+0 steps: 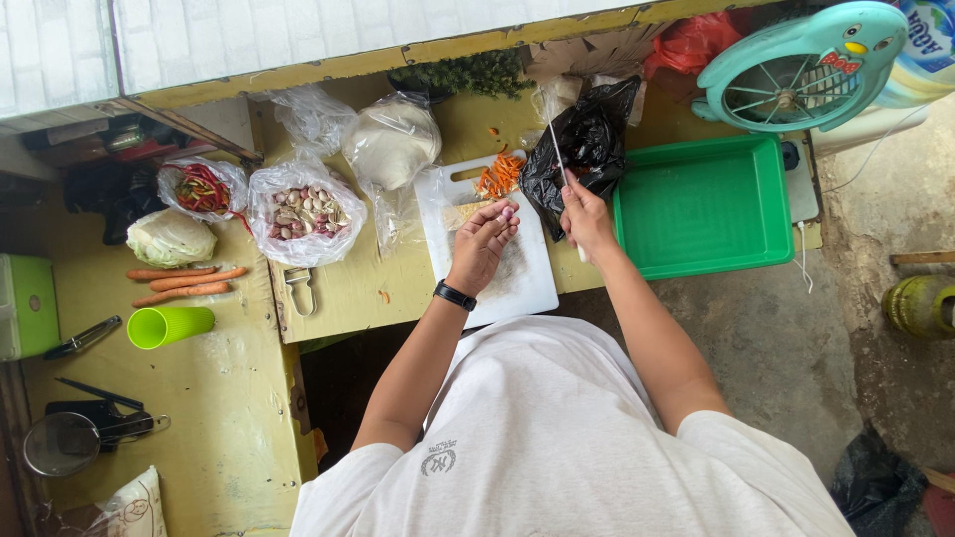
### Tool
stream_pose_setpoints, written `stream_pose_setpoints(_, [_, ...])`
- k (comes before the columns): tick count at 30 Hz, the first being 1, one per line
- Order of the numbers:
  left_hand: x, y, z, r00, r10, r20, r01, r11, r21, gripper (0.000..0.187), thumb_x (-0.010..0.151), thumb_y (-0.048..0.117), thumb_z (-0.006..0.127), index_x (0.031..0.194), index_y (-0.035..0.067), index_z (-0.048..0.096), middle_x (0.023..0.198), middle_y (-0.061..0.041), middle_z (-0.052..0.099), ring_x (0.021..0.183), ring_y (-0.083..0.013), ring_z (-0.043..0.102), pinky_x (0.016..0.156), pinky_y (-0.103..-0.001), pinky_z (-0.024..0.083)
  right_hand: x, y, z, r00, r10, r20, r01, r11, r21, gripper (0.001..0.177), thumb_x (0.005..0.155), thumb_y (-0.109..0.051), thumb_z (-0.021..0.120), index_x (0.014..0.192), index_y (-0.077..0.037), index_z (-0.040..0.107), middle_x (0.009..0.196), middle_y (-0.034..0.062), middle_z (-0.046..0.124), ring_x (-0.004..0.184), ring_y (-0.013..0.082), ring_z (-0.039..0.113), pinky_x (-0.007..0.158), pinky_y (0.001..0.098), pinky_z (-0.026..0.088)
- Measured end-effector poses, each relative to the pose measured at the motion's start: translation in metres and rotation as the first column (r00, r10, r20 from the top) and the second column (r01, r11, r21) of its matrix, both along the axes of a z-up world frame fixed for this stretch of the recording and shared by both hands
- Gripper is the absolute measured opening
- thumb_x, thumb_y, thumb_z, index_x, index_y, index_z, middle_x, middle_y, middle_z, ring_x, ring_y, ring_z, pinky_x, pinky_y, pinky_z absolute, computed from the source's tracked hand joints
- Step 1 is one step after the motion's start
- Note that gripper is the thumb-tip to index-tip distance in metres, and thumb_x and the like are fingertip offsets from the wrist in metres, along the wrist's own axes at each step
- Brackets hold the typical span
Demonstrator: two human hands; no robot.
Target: The person slices a block of tempeh and several cloves of garlic on a cutting board, then uses a wooden spatula to fry pieces of food in a pan on a portable stove.
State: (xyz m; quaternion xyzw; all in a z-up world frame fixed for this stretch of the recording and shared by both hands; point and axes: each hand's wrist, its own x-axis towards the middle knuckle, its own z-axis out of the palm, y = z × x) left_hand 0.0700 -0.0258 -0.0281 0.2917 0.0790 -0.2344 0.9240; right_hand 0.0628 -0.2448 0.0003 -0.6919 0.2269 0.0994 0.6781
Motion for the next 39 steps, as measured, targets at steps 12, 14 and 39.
stream_pose_setpoints(12, [-0.014, 0.002, -0.022, 0.995, 0.029, 0.1, -0.036, 0.997, 0.073, 0.023, 0.1, 0.0, 0.064, 0.122, -0.004, 0.064, 0.118, -0.011, 0.07, 0.107, -0.0185, 0.069, 0.098, -0.034, 0.055, -0.059, 0.05, 0.063, 0.822, 0.486, 0.297, -0.377, 0.855, -0.356, 0.065, 0.103, -0.041, 0.056, 0.156, -0.005, 0.044, 0.058, 0.0061, 0.052, 0.05, 0.009, 0.047, 0.049, 0.0273, 0.04])
stream_pose_setpoints(14, [-0.015, 0.001, -0.025, 0.992, 0.037, 0.12, -0.048, 0.995, 0.09, 0.022, 0.099, -0.002, 0.065, 0.121, -0.004, 0.064, 0.117, -0.011, 0.071, 0.107, -0.0181, 0.069, 0.098, -0.034, 0.056, -0.061, 0.051, 0.066, 0.824, 0.504, 0.259, -0.364, 0.821, -0.44, 0.065, 0.103, -0.042, 0.055, 0.156, -0.006, 0.044, 0.059, 0.0106, 0.052, 0.05, 0.0119, 0.046, 0.049, 0.0298, 0.038])
stream_pose_setpoints(39, [-0.057, -0.012, -0.062, 0.969, -0.199, 0.146, 0.046, 0.727, 0.685, 0.019, 0.095, 0.002, 0.068, 0.112, -0.002, 0.072, 0.101, -0.006, 0.076, 0.086, -0.0116, 0.072, 0.075, -0.026, 0.058, -0.018, -0.009, -0.005, 1.0, 0.012, 0.003, -0.011, 0.986, -0.166, 0.049, 0.111, -0.037, 0.054, 0.148, -0.006, 0.056, 0.066, 0.0001, 0.055, 0.051, 0.0083, 0.048, 0.047, 0.0281, 0.04])
